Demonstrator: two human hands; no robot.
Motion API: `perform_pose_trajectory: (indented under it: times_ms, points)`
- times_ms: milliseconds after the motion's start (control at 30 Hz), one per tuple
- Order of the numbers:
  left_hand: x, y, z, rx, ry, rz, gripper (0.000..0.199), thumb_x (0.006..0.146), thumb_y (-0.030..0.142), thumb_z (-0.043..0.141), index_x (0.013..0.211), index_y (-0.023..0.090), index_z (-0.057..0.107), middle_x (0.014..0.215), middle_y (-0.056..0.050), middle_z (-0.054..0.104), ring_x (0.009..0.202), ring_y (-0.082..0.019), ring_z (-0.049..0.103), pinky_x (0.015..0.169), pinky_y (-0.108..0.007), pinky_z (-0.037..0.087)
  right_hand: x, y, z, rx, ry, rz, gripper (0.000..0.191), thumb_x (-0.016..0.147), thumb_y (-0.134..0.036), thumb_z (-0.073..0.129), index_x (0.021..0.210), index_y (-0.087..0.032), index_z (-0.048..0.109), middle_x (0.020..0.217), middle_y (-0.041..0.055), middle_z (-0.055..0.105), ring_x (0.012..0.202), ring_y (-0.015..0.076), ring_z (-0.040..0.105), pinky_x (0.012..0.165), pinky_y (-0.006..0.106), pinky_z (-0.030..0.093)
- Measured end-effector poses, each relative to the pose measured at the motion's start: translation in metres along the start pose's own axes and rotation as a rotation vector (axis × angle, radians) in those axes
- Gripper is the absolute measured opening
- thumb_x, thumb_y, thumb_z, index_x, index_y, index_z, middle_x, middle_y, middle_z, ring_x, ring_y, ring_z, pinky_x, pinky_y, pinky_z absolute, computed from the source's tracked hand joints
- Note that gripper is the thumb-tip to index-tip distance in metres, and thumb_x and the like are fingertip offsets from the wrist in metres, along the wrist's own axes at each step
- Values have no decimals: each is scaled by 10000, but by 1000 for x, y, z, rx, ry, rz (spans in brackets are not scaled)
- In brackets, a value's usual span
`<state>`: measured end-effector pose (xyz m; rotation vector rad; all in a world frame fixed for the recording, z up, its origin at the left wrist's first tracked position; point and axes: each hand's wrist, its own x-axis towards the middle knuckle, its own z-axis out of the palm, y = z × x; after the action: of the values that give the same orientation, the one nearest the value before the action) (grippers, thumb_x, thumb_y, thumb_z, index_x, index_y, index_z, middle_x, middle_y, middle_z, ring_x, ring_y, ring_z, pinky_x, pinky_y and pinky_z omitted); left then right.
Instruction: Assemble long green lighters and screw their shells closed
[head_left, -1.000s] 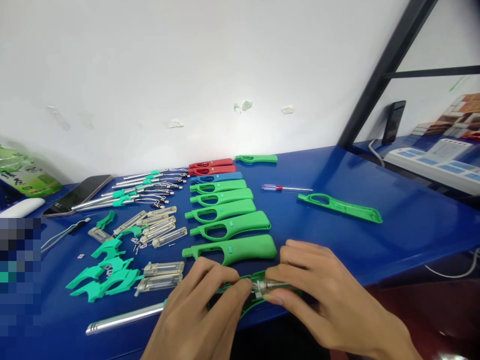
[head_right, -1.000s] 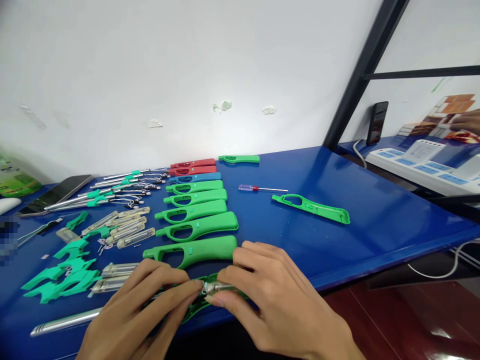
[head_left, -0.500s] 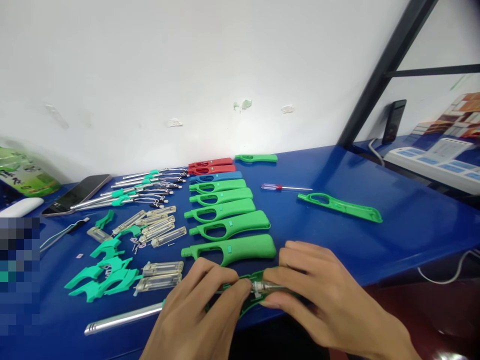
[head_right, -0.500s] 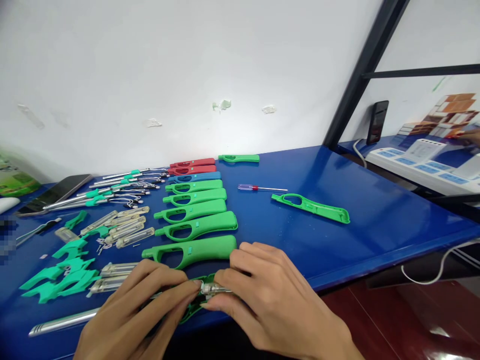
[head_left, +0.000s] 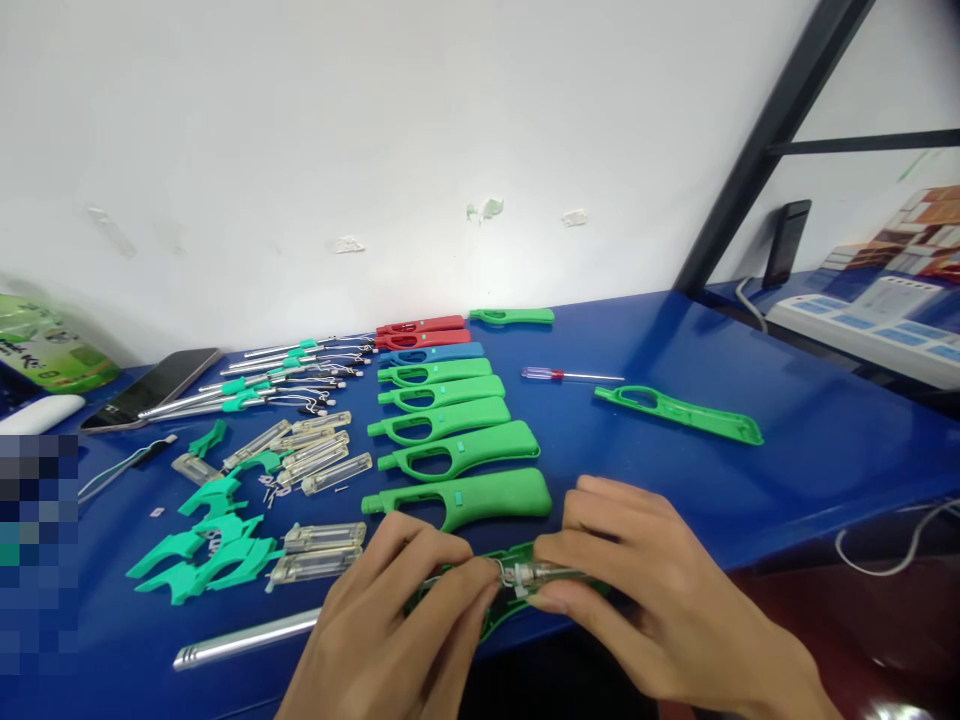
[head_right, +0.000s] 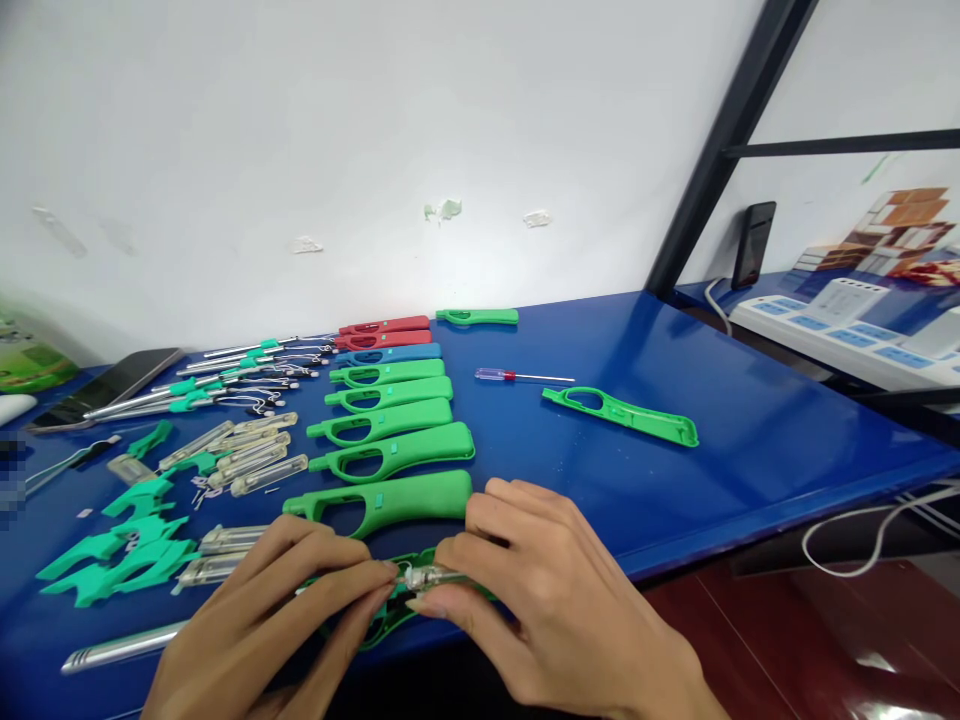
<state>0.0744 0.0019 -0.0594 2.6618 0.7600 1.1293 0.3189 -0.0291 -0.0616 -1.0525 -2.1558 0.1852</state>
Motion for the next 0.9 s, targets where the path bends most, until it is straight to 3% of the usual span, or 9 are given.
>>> perform_pose_trajectory:
  times_ms: [267, 533, 733, 900]
  points:
    - [1, -2, -1, 49, 1, 79, 195, 1036, 2, 574, 1086, 140, 702, 924, -41, 718, 846, -158, 596, 776, -315, 551, 1, 0, 1, -20, 6, -6, 239, 1127, -343, 564, 983, -213, 704, 789, -24, 578, 719, 156, 481, 723, 334, 366]
    - [-8, -3, 0, 89, -81, 64, 228, 1011, -20, 604, 1152, 129, 703, 957, -70, 688, 869, -183, 540, 758, -334, 534, 1, -1, 1, -41, -6, -16, 246, 1127, -343, 562, 981, -214, 712, 792, -17, 595, 719, 165, 487, 728, 343, 373]
    - [-5, -2, -1, 119, -76, 95, 219, 1020, -12, 590, 1131, 124, 721, 941, -63, 709, 873, -185, 577, 819, -354, 549, 2, -1, 1, -29, -4, -13, 242, 1114, -328, 581, 941, -217, 708, 788, -15, 603, 725, 163, 503, 728, 334, 403]
    - [-1, -1, -3, 99, -40, 50, 229, 999, -6, 628, 1133, 150, 728, 966, -48, 728, 855, -170, 610, 811, -323, 559, 2, 0, 0, -21, 86, -9, 189, 1109, -359, 615, 1218, -227, 694, 919, -19, 751, 772, 146, 638, 834, 320, 478]
